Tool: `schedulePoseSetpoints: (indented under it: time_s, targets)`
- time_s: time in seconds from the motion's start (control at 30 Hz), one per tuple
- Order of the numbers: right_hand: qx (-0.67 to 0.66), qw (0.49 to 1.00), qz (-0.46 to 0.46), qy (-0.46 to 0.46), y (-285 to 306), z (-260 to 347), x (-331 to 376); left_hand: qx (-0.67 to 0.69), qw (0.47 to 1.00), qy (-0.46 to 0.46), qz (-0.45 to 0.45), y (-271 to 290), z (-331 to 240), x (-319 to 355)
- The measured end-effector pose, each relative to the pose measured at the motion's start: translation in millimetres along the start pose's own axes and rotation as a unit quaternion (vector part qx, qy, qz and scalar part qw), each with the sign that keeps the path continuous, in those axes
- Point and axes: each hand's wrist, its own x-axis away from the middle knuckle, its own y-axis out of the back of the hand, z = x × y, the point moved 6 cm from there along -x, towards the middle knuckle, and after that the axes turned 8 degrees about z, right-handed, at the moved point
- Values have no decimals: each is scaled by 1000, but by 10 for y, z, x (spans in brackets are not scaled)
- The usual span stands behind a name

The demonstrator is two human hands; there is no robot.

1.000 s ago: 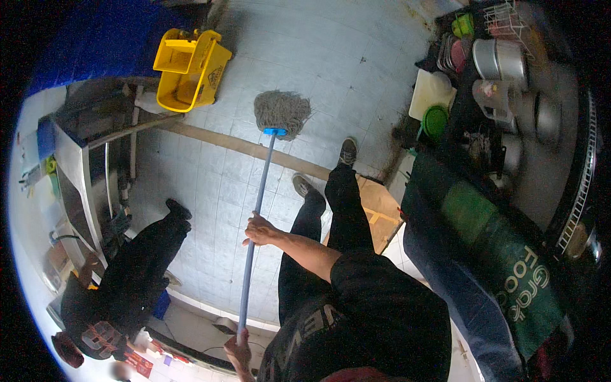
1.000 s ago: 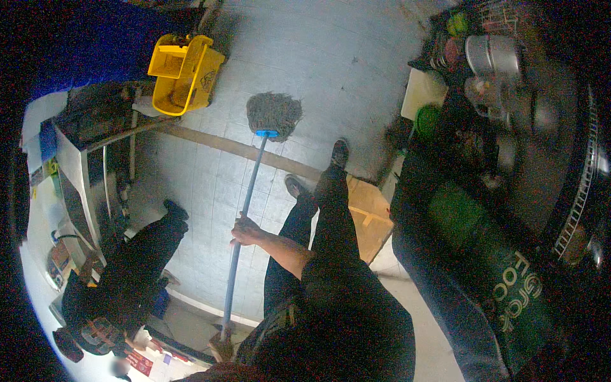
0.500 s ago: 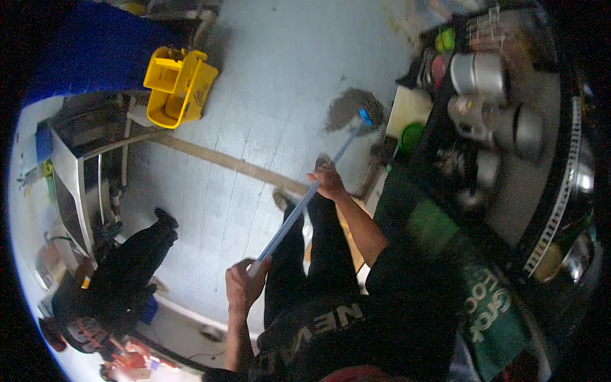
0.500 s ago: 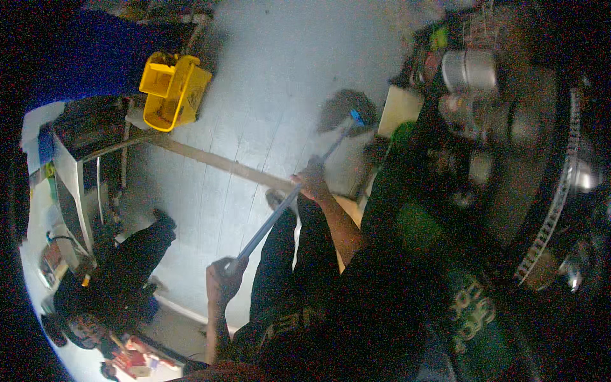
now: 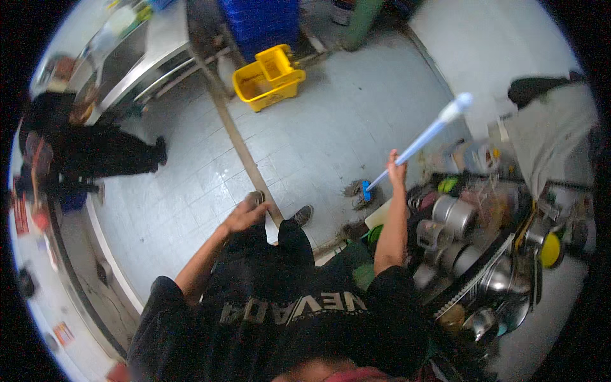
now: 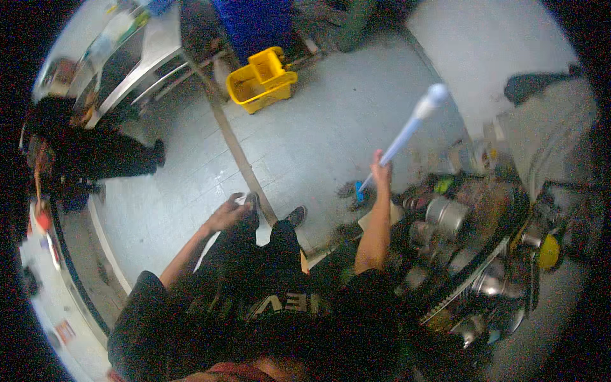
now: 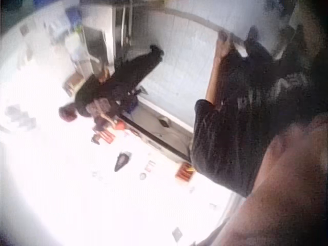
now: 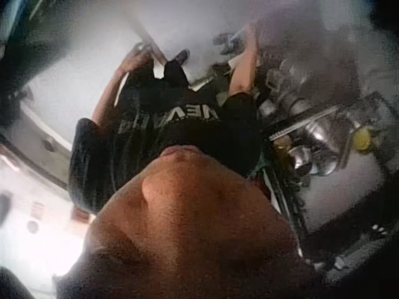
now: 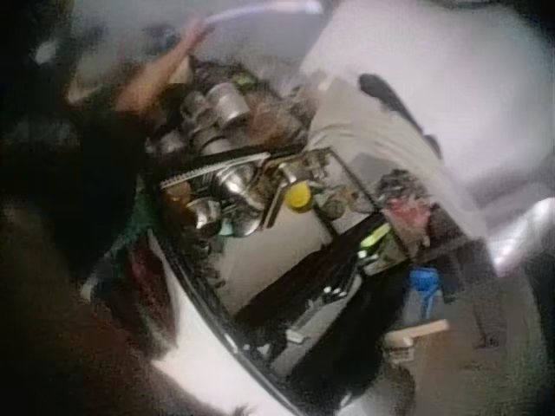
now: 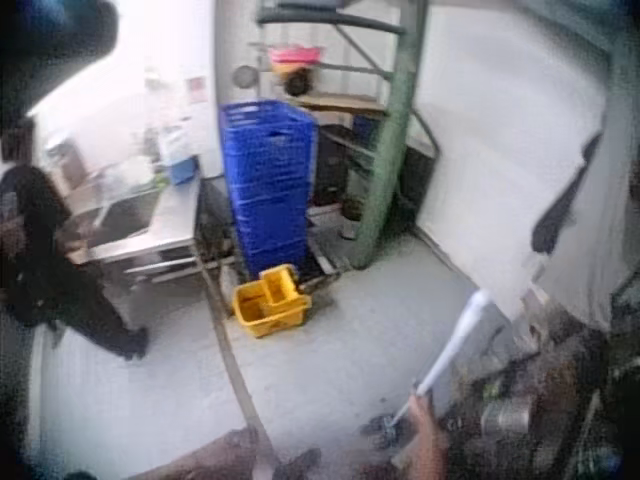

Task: The person mops the tiled floor with a mop and bucket, then moves to a counter to fold and assemble red-and-white food boxes. They repeatedly fold the flaps and stack the assembled boxes on the counter.

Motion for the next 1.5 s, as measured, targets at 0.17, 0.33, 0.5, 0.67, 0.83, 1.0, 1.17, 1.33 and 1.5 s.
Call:
schedulePoseSetpoints:
  time_s: [0.17,0.33,0.5,0.67,0.83,1.0,1.17,1.33,1.5]
  targets:
    - [-145,975,32,168,151,2024,-145,35,935,229,-267,359,3132,929]
    - [-266,915,-32,302,519,4337,379,344,834,342,-263,-78,4063,1498]
    - [-321,868,37,376,183,6034,673,422,794,365,-242,-288,4358,1485]
    - [-300,842,131,429,-376,6945,321,441,809,287,-263,100,4110,1085]
    - [-301,841,151,423,-1050,7391,-145,484,778,219,-335,647,3836,807]
    - [-250,862,200,392,-2013,7324,-1088,477,761,214,-384,1006,3675,770]
    - [-87,899,197,381,-3457,6258,-2321,505,702,248,-437,729,3561,911]
    - [-116,927,250,253,-4352,5400,-3118,547,675,296,-397,-75,3382,639]
    - [-16,962,201,187,-4421,5871,-3963,444,742,314,-391,-444,2599,347]
